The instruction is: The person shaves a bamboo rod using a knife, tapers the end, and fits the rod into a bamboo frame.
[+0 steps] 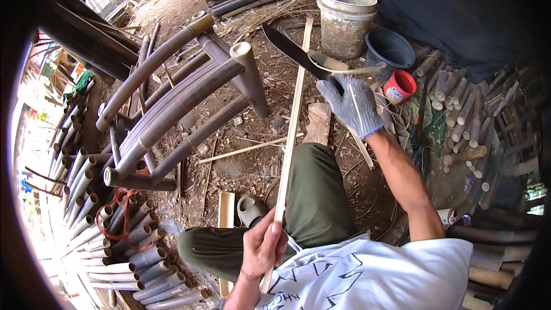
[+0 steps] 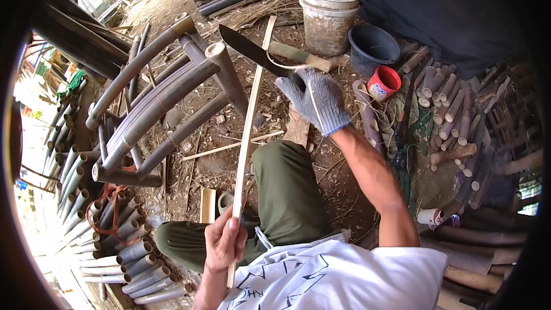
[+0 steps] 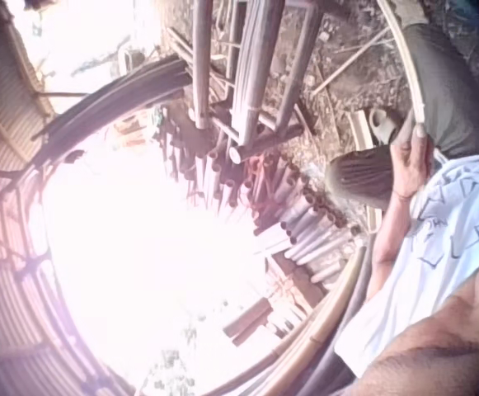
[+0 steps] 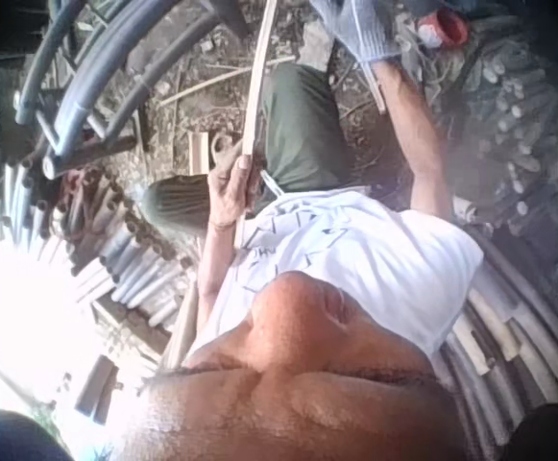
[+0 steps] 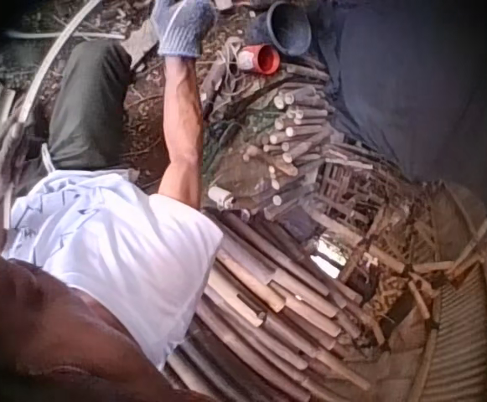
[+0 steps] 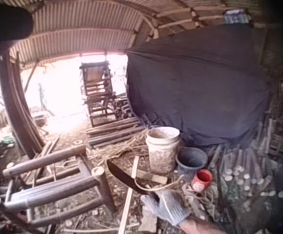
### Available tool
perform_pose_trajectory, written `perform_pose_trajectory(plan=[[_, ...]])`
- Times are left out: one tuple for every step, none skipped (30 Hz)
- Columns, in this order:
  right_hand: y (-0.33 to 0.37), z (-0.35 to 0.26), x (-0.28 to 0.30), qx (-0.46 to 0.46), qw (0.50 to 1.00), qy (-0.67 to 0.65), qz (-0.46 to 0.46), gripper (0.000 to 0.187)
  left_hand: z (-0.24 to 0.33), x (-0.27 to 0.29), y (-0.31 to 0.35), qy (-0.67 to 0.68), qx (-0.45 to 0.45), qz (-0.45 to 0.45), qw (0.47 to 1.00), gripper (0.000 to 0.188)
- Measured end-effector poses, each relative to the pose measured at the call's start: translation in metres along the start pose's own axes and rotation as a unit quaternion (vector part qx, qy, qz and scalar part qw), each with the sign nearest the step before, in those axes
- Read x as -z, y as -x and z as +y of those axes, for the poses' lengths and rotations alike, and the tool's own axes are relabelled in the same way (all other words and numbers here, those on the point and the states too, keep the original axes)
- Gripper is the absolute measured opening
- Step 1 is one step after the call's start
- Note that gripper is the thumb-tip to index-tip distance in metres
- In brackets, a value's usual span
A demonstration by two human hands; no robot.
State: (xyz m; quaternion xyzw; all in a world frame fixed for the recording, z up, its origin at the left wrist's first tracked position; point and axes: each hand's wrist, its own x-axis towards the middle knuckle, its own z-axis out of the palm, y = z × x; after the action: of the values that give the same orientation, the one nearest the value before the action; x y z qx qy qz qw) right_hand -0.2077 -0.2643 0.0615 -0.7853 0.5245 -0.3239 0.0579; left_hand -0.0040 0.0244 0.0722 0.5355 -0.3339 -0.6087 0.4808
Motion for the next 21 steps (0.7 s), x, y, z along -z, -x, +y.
perform_pose_trajectory(plan=[[-0.005,0.015,-0.006,0.041,0.995,-0.078,0.054,0.043,-0.002,0.003,0.008,-0.001,0.016,0.005,1.000,0.046],[-0.011,0.017,-0.007,0.089,0.982,-0.082,0.147,0.046,-0.006,0.009,0.014,0.013,0.004,-0.010,1.000,0.048],[-0.019,0.025,0.006,-0.032,0.993,-0.107,0.044,0.052,-0.012,0.018,0.025,-0.022,0.005,-0.031,0.999,0.051],[-0.040,0.050,0.011,-0.088,0.985,-0.150,0.015,0.060,-0.015,0.025,0.039,-0.060,-0.004,-0.050,0.997,0.054],[-0.053,0.075,0.015,-0.236,0.944,-0.208,0.099,0.067,-0.023,0.029,0.050,-0.035,0.001,-0.032,0.999,0.056],[-0.060,0.078,0.025,-0.228,0.942,-0.228,0.091,0.063,-0.026,0.038,0.064,-0.016,0.019,-0.002,1.000,0.058],[-0.058,0.069,0.022,-0.245,0.915,-0.314,0.068,0.059,-0.019,0.045,0.059,-0.009,-0.006,0.034,0.999,0.044],[-0.047,0.057,0.018,-0.261,0.880,-0.395,0.042,0.056,-0.018,0.045,0.041,0.038,-0.110,0.089,0.989,0.040],[-0.027,0.032,0.013,-0.246,0.861,-0.444,-0.028,0.050,-0.022,0.050,0.014,0.067,-0.171,0.171,0.968,0.032],[-0.011,0.001,0.014,-0.220,0.839,-0.489,-0.091,0.045,-0.015,0.059,-0.023,0.032,-0.256,0.241,0.936,0.029],[0.006,-0.030,0.014,-0.208,0.811,-0.521,-0.164,0.041,-0.003,0.064,-0.055,0.011,-0.280,0.265,0.923,0.033],[0.023,-0.051,0.018,-0.198,0.784,-0.543,-0.227,0.037,0.008,0.063,-0.086,0.019,-0.293,0.217,0.931,0.033],[0.034,-0.073,0.012,-0.203,0.749,-0.566,-0.278,0.033,0.026,0.068,-0.106,0.015,-0.307,0.185,0.933,0.033],[0.042,-0.089,0.005,-0.212,0.718,-0.578,-0.323,0.029,0.028,0.068,-0.124,0.045,-0.353,0.129,0.926,0.032],[0.048,-0.101,-0.007,-0.243,0.660,-0.637,-0.315,0.028,0.031,0.068,-0.132,-0.001,-0.374,0.079,0.924,0.032],[0.052,-0.105,-0.021,-0.276,0.601,-0.688,-0.299,0.027,0.031,0.062,-0.139,-0.041,-0.392,0.022,0.919,0.033],[0.051,-0.098,-0.044,-0.224,0.592,-0.730,-0.259,0.026,0.027,0.046,-0.142,-0.063,-0.382,0.022,0.922,0.034],[0.048,-0.107,-0.058,-0.251,0.561,-0.756,-0.225,0.025,0.022,0.048,-0.141,-0.021,-0.353,-0.006,0.935,0.037],[0.039,-0.116,-0.057,-0.290,0.559,-0.744,-0.221,0.023,0.019,0.047,-0.138,-0.037,-0.332,-0.009,0.942,0.040],[0.026,-0.121,-0.049,-0.322,0.557,-0.734,-0.217,0.022,0.023,0.043,-0.133,-0.057,-0.317,-0.012,0.947,0.043],[0.020,-0.116,-0.053,-0.285,0.582,-0.734,-0.202,0.021,0.011,0.055,-0.132,-0.036,-0.270,-0.038,0.962,0.050]])
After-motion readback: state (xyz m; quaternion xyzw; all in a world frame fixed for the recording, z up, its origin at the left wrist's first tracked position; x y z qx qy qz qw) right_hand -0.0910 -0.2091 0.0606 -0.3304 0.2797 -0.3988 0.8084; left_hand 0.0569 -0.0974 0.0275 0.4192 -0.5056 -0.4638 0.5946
